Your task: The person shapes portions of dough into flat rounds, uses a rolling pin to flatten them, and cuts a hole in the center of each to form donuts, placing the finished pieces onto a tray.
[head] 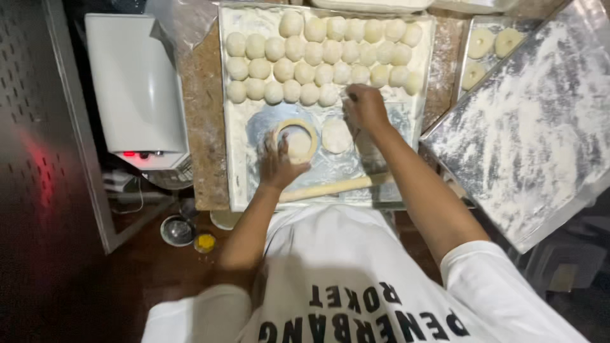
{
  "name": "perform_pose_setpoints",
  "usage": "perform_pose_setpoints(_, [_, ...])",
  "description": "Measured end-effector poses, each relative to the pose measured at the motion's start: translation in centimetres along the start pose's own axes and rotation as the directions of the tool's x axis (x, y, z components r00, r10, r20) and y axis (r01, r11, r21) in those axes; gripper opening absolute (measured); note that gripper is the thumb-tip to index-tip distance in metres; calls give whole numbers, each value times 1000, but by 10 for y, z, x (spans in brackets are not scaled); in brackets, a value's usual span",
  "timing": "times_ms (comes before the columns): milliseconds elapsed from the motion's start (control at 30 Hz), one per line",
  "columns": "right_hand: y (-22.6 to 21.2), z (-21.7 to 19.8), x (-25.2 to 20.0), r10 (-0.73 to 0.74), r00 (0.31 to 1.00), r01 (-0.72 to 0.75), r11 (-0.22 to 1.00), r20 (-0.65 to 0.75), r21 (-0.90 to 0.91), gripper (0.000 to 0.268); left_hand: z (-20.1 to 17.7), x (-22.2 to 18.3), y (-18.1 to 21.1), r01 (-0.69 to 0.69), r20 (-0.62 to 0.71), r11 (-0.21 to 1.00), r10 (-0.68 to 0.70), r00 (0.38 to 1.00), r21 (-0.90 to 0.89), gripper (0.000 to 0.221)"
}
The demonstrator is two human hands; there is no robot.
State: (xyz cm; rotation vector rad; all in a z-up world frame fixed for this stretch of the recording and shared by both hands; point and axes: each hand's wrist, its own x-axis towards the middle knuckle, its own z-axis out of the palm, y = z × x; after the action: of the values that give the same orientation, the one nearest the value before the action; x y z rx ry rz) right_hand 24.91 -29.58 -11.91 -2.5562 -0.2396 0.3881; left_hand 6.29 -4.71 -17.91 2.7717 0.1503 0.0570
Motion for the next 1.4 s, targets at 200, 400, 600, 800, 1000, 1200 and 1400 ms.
perform_pose_setpoints(200, [-125,-28,-58,-233,947,145,925,223,351,25,-19,10,16,-82,-290,989,116,950,127,125])
perform_pose_setpoints(400, [-100,-54,-65,-273,936,272,962,222,34,35,-6,-11,1,17,-352,996,17,936,93,129])
perform_pose_setpoints(600, [-37,-71,-113,-107,985,102,994,135,42,32,-22,-20,2,132,-425,968,-30,905,214,125])
perform_pose_setpoints(800, [40,-44,-225,-212,949,250,957,-233,145,29,-14,-65,-1,319,-184,947,-318,930,-26,150])
perform_pose_setpoints(1000, [40,-21,-305,42,999,-43,997,-15,-63,23,-24,-80,0,76,-348,974,3,937,214,125])
perform_pose_setpoints(1200, [80,34,-334,278,923,-264,960,266,-89,24,-26,-86,-18,-51,-227,969,108,968,243,122])
perform_pose_setpoints(1400, [77,46,-274,147,976,-127,983,160,-134,29,-36,-24,-24,-147,-246,982,172,954,118,124])
